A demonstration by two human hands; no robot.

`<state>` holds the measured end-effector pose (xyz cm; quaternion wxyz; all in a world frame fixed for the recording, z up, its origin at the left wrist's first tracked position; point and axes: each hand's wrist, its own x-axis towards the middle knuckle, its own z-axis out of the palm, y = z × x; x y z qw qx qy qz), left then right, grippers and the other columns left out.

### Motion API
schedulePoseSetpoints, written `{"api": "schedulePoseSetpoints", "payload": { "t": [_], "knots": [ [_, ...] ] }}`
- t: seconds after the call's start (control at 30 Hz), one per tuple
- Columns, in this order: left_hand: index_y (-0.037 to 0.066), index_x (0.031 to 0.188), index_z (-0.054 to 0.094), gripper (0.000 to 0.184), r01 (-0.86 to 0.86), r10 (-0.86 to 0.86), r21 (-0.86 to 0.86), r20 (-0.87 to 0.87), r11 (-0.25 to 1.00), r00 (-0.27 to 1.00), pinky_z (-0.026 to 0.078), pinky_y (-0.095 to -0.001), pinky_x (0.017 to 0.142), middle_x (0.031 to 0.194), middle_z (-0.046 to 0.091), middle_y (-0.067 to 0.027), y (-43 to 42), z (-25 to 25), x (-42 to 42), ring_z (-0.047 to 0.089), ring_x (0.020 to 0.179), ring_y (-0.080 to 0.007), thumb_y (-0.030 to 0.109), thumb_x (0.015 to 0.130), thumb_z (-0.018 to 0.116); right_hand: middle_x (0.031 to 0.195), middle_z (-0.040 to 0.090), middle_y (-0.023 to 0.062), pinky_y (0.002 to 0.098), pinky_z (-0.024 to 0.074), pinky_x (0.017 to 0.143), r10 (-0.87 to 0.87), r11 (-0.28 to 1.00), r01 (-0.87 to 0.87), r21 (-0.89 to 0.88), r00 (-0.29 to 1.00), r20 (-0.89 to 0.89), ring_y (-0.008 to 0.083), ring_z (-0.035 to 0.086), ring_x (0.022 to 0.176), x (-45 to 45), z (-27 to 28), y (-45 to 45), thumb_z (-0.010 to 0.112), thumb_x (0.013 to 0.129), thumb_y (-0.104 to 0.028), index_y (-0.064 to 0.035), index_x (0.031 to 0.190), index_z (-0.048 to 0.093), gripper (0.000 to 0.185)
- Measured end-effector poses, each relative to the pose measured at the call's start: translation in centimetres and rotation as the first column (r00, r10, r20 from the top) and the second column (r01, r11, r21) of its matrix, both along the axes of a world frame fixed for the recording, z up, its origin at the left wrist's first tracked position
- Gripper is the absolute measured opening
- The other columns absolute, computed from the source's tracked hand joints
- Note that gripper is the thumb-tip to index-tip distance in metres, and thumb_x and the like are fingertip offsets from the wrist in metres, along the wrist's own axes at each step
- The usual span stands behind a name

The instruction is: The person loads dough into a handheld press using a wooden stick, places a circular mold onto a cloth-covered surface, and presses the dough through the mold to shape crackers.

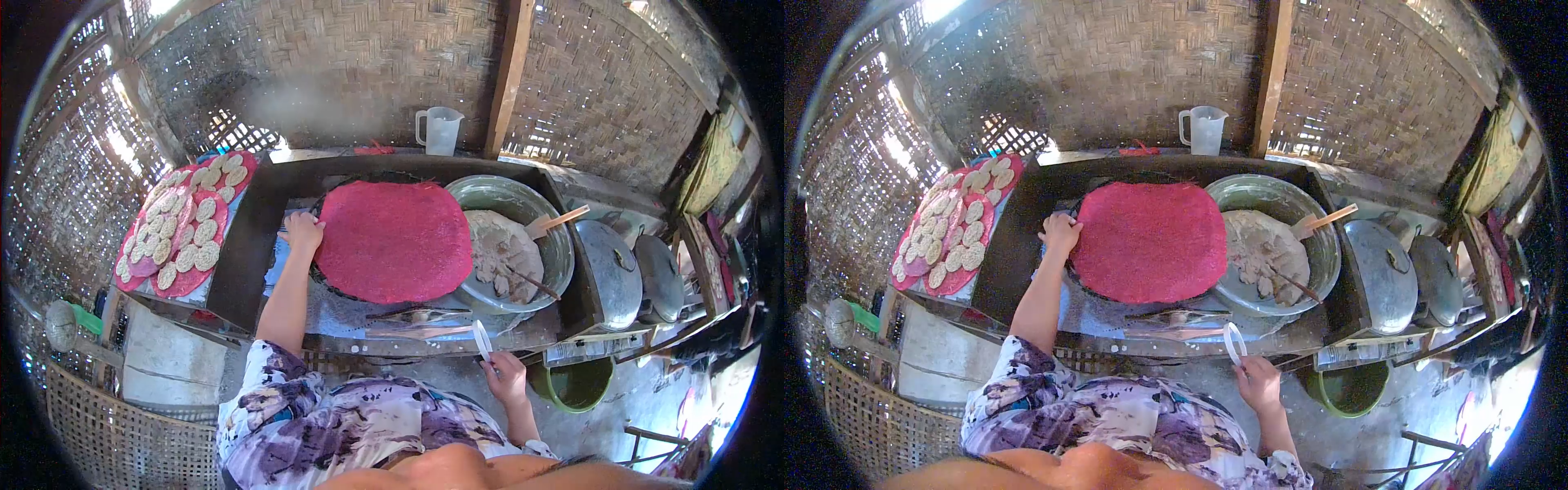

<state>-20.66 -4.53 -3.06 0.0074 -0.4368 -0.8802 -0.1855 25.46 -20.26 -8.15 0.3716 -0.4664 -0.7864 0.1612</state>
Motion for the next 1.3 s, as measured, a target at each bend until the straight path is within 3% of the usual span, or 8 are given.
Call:
{"api": "schedulePoseSetpoints", "payload": {
  "t": [0.23, 0.67, 0.83, 0.93, 1.03, 1.17, 1.23, 1.3],
  "knots": [
    [0.013, 0.081, 0.062, 0.024, -0.007, 0.007, 0.33, 0.001, 0.944, 1.0, 0.025, -0.0613, 0.096, 0.117, 0.051, -0.0044, 2.3, 1.4, -3.8, 0.039, 0.118, -0.0297, 0.033, 0.07, 0.069, 0.077, 0.061, 0.0132, 0.0347, 0.0481, 0.06, 0.039, 0.999, -0.04, 0.037, 0.999, 0.015, 0.0282, 0.059, 0.067, -2.9, 3.1, 1.6, 0.067, 0.067, -0.006, -0.0014, 0.084, 0.061, 0.018],
    [0.015, 0.095, 0.067, 0.042, 0.041, -0.023, -0.09, 0.193, 0.995, 0.981, 0.033, -0.0579, 0.092, 0.109, 0.059, -0.0104, 3.9, 0.6, -7.5, 0.051, 0.107, -0.032, 0.043, 0.064, 0.07, 0.084, 0.06, 0.0098, 0.0356, 0.0498, 0.065, 0.135, 0.931, -0.202, 0.303, 0.965, 0.227, 0.0276, 0.059, 0.076, -13.3, 7.7, 11.4, 0.061, 0.072, -0.007, -0.0056, 0.09, 0.061, 0.018],
    [0.014, 0.096, 0.066, 0.047, 0.135, -0.091, -0.166, 0.249, 0.977, 0.964, 0.039, -0.0494, 0.09, 0.103, 0.062, -0.0117, 3.7, 0.8, -8.0, 0.055, 0.103, -0.0311, 0.045, 0.062, 0.071, 0.088, 0.061, 0.009, 0.0349, 0.0501, 0.067, 0.18, 0.94, -0.278, 0.198, 0.896, 0.407, 0.0261, 0.06, 0.08, -16.2, 6.7, 14.3, 0.058, 0.074, -0.01, -0.0062, 0.089, 0.062, 0.016],
    [0.01, 0.104, 0.062, 0.057, 0.174, -0.159, -0.03, 0.275, 0.984, 0.948, 0.042, -0.0412, 0.088, 0.105, 0.061, -0.0146, 2.7, 0.4, -8.2, 0.056, 0.101, -0.0302, 0.046, 0.062, 0.071, 0.087, 0.061, 0.0085, 0.0348, 0.0498, 0.068, 0.182, 0.932, -0.3, 0.204, 0.873, 0.452, 0.0254, 0.06, 0.08, -16.5, 6.3, 14.3, 0.057, 0.075, -0.012, -0.0064, 0.088, 0.062, 0.015],
    [0.001, 0.119, 0.049, 0.069, 0.194, -0.282, 0.274, 0.334, 0.942, 0.899, 0.037, -0.0502, 0.092, 0.117, 0.051, -0.0211, 1.6, -1.2, -8.9, 0.047, 0.112, -0.0369, 0.041, 0.066, 0.07, 0.085, 0.061, 0.0077, 0.0346, 0.0497, 0.068, 0.208, 0.915, -0.339, 0.219, 0.862, 0.462, 0.0253, 0.06, 0.079, -16.0, 6.3, 13.8, 0.056, 0.075, -0.012, -0.0073, 0.087, 0.063, 0.014],
    [-0.006, 0.122, 0.042, 0.066, -0.087, -0.328, 0.52, 0.651, 0.85, 0.684, 0.04, -0.0367, 0.091, 0.117, 0.051, -0.0212, -3.6, -3.0, -4.6, 0.05, 0.109, -0.0286, 0.025, 0.07, 0.069, 0.083, 0.061, 0.0068, 0.0344, 0.0496, 0.067, 0.035, 0.94, -0.119, 0.321, 0.966, 0.256, 0.0255, 0.06, 0.078, -13.9, 8.3, 11.5, 0.057, 0.076, -0.014, -0.0092, 0.088, 0.064, 0.015],
    [-0.006, 0.122, 0.041, 0.059, -0.367, -0.359, 0.469, 0.873, 0.803, 0.331, 0.04, -0.0329, 0.091, 0.118, 0.052, -0.0185, -6.7, -2.9, -1.2, 0.05, 0.109, -0.0235, 0.014, 0.073, 0.066, 0.083, 0.061, 0.0069, 0.0362, 0.0494, 0.067, 0.081, 0.996, -0.093, 0.007, 0.903, 0.422, 0.026, 0.06, 0.078, -11.8, 6.4, 10.3, 0.059, 0.075, -0.016, -0.0086, 0.086, 0.064, 0.015],
    [-0.005, 0.124, 0.04, 0.057, -0.261, -0.528, 0.572, 0.819, 0.777, 0.224, 0.04, -0.0319, 0.09, 0.117, 0.053, -0.0153, -6.3, -4.5, -1.6, 0.05, 0.108, -0.0215, 0.007, 0.073, 0.063, 0.098, 0.06, 0.0135, 0.0361, 0.0477, 0.076, 0.256, 0.945, -0.071, -0.318, 0.768, 0.587, 0.0307, 0.058, 0.088, -10.0, 2.1, 9.5, 0.069, 0.066, -0.019, -0.006, 0.102, 0.06, 0.039]
  ]
}}
